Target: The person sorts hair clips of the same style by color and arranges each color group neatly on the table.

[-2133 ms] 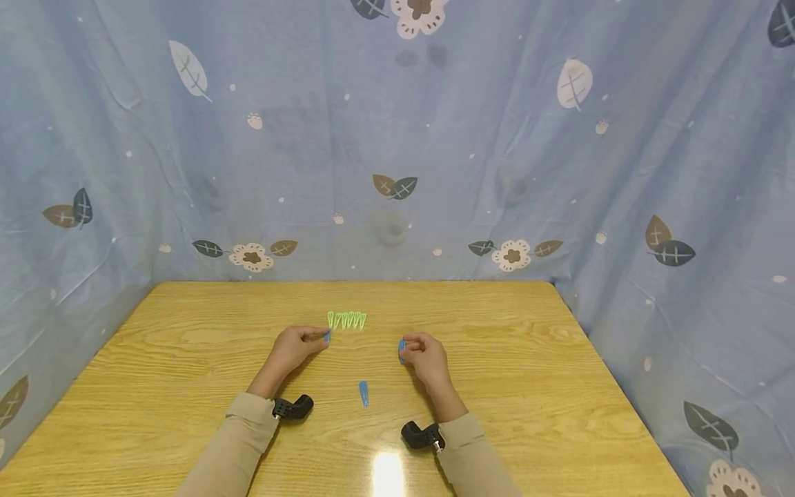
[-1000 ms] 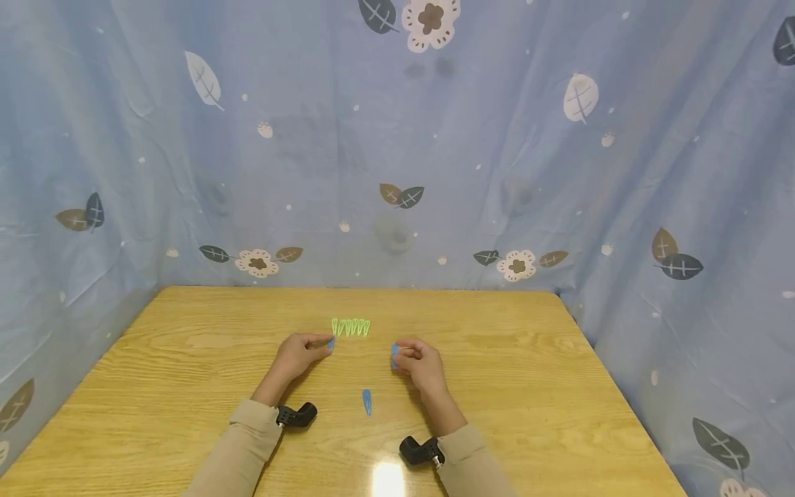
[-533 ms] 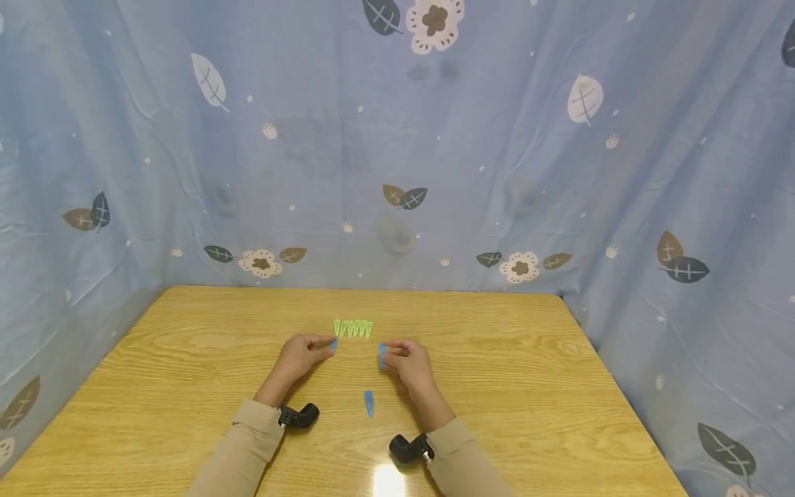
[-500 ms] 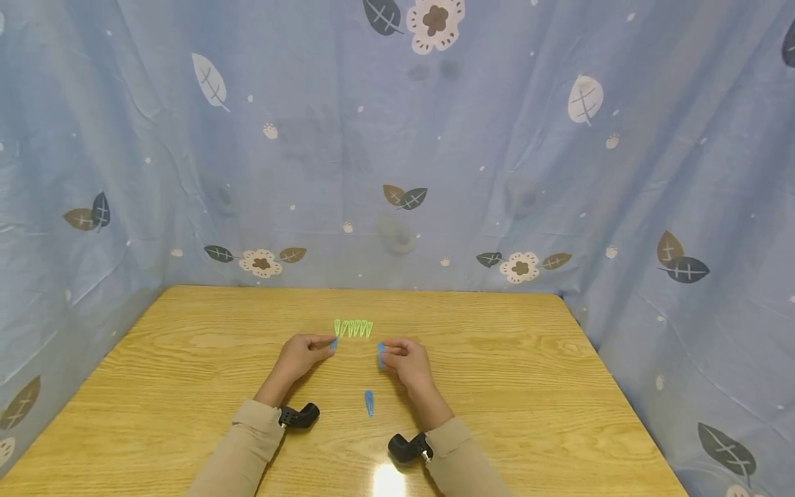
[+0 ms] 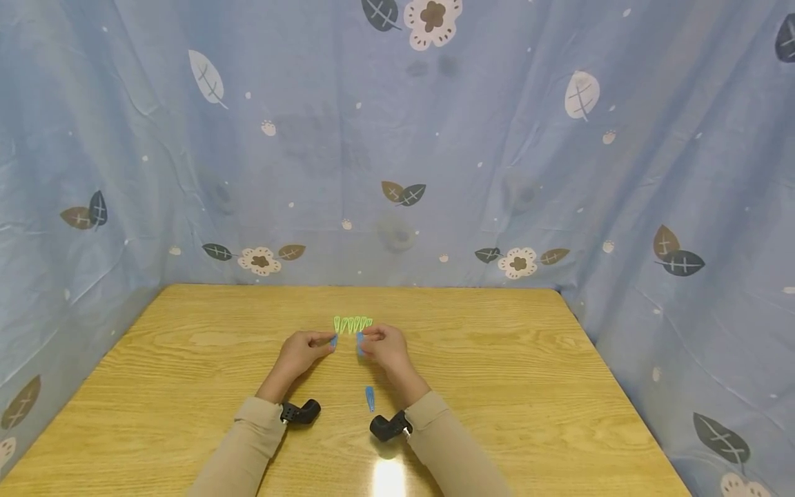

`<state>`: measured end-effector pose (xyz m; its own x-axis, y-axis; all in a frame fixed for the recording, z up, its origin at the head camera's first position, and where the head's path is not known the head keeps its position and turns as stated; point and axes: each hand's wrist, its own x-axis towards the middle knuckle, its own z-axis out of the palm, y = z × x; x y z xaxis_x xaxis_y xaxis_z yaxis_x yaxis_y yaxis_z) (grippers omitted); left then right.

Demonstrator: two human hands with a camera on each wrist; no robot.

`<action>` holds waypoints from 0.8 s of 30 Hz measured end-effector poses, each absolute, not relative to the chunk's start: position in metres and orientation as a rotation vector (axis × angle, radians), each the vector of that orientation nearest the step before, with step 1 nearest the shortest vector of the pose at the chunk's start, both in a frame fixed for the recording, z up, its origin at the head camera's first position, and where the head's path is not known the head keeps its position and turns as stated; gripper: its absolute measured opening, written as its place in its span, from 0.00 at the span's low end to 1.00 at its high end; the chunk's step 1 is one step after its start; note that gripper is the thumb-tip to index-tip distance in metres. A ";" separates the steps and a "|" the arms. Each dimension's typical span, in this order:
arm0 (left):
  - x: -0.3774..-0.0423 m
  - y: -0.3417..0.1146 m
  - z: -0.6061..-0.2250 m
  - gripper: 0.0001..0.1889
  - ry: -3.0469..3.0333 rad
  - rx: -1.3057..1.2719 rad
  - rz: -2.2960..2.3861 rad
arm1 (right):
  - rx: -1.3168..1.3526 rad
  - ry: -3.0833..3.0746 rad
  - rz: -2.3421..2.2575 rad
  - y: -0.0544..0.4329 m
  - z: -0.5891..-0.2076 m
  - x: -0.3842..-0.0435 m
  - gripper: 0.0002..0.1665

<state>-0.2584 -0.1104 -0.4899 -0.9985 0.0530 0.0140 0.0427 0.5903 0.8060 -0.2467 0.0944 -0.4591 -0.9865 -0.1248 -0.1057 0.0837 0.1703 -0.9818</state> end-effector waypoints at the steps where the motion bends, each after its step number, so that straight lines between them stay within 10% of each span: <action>1: -0.259 -0.111 -0.490 0.16 2.799 0.084 1.407 | -0.040 2.274 -1.917 0.091 -0.459 -0.248 0.16; 24: -0.260 -0.112 -0.490 0.16 2.800 0.115 1.392 | 0.062 2.448 -1.728 0.044 -0.464 -0.265 0.10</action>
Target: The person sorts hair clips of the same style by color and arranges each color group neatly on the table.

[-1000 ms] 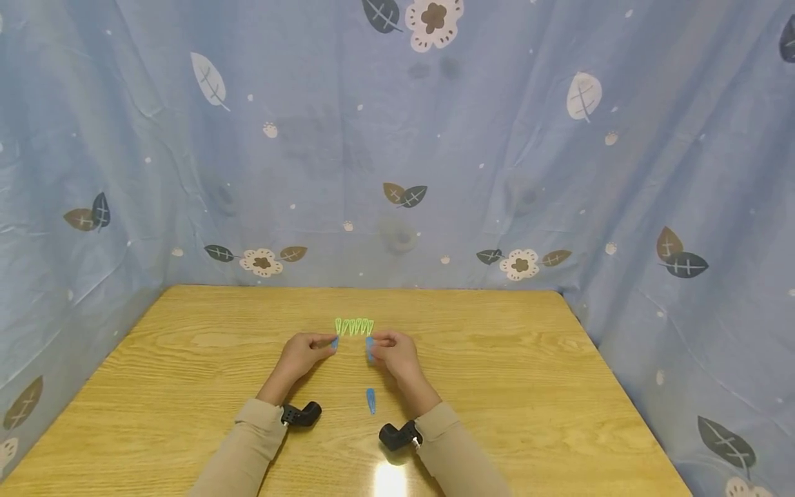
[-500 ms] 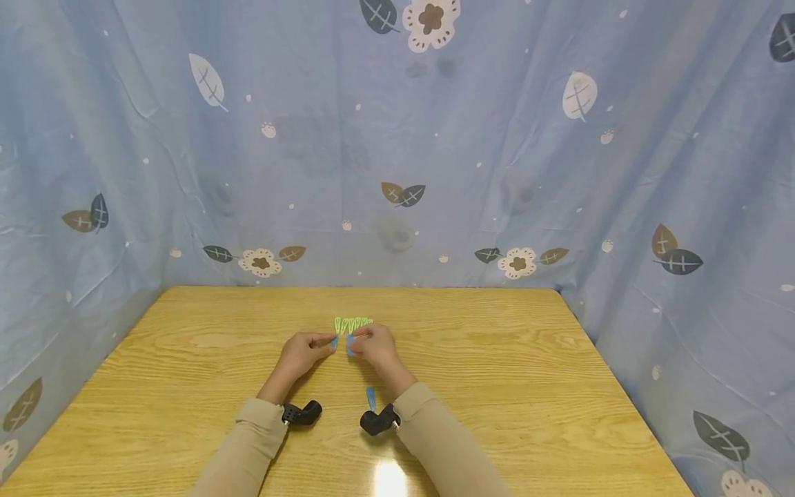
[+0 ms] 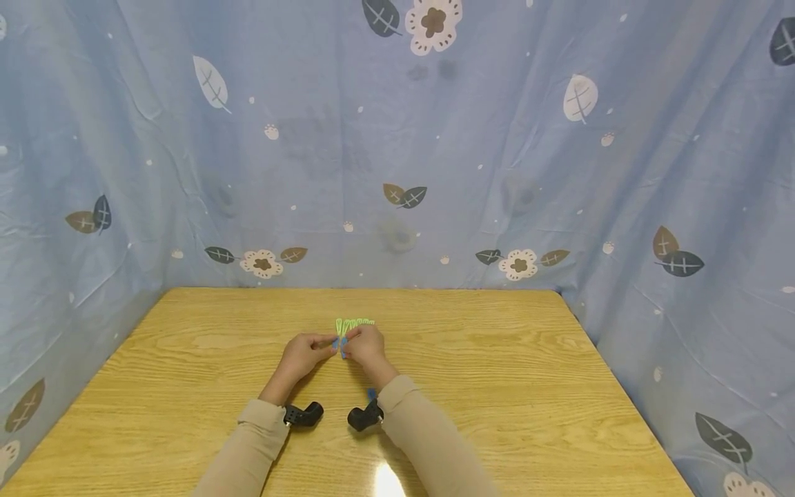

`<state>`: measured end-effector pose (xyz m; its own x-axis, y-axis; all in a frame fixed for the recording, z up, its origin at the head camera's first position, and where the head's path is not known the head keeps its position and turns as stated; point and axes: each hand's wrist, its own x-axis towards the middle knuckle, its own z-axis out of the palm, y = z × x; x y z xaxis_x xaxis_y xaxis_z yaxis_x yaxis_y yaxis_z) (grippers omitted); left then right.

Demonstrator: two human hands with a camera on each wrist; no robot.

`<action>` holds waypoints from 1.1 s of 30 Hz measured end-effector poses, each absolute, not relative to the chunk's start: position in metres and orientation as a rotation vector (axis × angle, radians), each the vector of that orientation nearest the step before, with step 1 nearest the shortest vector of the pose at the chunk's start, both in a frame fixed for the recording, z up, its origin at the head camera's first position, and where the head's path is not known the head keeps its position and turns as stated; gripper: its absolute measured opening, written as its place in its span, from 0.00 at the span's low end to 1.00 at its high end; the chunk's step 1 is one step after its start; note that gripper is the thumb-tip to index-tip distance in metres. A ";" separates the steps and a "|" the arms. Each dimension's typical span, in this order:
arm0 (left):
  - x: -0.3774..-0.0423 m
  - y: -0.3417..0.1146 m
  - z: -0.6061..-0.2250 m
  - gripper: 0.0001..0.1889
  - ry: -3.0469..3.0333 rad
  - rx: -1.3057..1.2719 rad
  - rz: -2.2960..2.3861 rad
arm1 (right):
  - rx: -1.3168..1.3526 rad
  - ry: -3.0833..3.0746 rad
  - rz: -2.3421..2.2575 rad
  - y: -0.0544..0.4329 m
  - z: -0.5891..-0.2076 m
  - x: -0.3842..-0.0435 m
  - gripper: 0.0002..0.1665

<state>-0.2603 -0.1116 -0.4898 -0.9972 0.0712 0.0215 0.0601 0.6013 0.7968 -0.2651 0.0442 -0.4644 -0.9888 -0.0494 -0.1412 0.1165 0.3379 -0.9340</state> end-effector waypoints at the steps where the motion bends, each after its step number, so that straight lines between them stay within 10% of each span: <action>1: -0.261 -0.111 -0.490 0.16 2.801 0.116 1.388 | 0.066 2.465 -1.716 0.043 -0.465 -0.265 0.10; 33: -0.259 -0.111 -0.491 0.17 2.796 0.123 1.409 | 0.080 2.730 -1.431 0.029 -0.459 -0.260 0.06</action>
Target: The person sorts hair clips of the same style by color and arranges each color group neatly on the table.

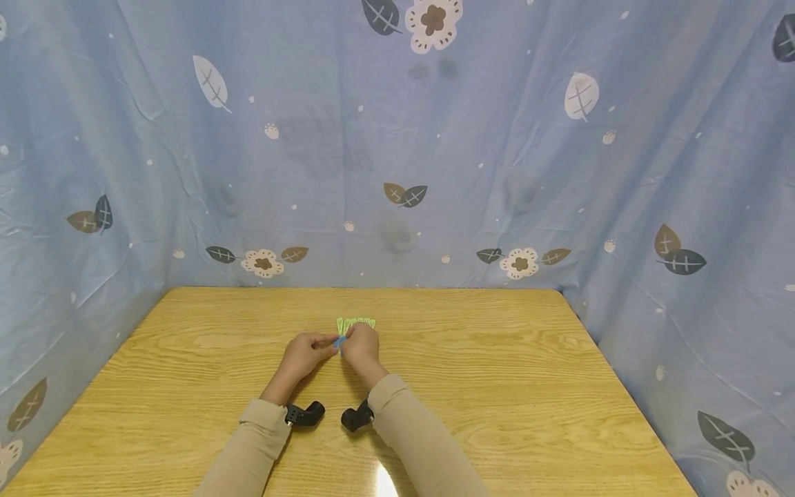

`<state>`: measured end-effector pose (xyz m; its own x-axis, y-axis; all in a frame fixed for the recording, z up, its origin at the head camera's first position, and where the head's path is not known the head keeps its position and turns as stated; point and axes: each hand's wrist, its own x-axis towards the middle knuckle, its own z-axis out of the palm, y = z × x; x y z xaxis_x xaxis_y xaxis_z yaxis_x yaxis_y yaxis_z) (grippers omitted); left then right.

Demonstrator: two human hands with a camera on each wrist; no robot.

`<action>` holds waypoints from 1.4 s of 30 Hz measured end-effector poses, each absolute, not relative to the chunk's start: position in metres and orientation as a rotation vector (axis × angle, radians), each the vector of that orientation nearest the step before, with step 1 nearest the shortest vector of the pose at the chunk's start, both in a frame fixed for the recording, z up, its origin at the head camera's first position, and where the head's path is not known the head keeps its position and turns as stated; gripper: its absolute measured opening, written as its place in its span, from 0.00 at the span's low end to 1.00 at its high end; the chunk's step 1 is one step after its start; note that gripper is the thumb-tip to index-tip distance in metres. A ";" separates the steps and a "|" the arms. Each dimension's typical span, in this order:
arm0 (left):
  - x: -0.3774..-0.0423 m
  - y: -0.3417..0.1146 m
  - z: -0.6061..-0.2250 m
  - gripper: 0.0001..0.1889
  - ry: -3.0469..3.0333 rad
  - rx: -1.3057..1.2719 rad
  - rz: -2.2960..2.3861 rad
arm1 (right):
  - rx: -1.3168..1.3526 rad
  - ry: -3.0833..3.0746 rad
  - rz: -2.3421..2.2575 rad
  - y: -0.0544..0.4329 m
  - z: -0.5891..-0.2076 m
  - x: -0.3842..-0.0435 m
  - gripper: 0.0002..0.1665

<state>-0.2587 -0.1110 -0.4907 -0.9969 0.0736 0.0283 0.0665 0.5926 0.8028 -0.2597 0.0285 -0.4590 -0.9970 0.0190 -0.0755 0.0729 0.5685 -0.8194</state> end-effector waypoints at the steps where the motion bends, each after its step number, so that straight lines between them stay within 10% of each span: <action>1: -0.259 -0.111 -0.491 0.17 2.798 0.120 1.409 | 0.079 2.733 -1.430 0.028 -0.459 -0.259 0.06; 42: -0.256 -0.111 -0.488 0.16 2.806 0.116 1.432 | -0.280 2.356 -1.773 0.130 -0.462 -0.178 0.18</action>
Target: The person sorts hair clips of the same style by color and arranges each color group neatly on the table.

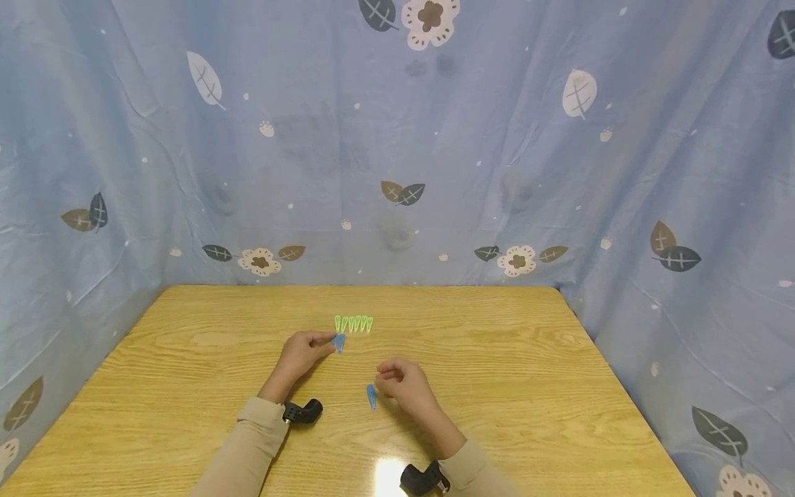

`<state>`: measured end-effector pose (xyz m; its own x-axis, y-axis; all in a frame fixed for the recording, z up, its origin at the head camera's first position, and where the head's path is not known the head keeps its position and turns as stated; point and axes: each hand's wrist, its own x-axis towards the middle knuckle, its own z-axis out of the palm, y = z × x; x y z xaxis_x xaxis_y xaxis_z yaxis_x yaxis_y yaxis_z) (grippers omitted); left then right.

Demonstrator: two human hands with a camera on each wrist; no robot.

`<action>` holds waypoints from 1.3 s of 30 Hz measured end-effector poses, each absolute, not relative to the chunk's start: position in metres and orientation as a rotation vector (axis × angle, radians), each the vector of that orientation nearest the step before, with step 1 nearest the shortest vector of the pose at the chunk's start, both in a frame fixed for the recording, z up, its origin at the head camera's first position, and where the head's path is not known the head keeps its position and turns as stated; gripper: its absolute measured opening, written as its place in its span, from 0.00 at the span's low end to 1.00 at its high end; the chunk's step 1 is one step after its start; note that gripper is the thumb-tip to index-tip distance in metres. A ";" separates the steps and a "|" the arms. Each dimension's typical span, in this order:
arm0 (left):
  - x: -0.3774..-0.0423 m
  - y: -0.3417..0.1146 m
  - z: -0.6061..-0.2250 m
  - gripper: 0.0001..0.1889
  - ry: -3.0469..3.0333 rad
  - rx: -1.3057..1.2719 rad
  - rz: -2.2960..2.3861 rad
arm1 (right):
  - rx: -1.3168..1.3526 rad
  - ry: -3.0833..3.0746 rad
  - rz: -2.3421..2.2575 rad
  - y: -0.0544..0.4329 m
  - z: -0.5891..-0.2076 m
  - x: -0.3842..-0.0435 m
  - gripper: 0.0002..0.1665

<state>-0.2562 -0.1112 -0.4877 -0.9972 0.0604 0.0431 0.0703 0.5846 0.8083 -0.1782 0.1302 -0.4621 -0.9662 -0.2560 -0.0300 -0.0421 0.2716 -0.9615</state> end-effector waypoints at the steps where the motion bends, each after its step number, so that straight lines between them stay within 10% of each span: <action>1: -0.256 -0.111 -0.487 0.16 -2.788 -0.113 -1.418 | -0.284 2.358 -1.773 0.131 -0.467 -0.179 0.18; 39: -0.255 -0.110 -0.486 0.16 -2.793 -0.120 -1.384 | -0.547 2.841 -1.256 0.118 -0.476 -0.165 0.14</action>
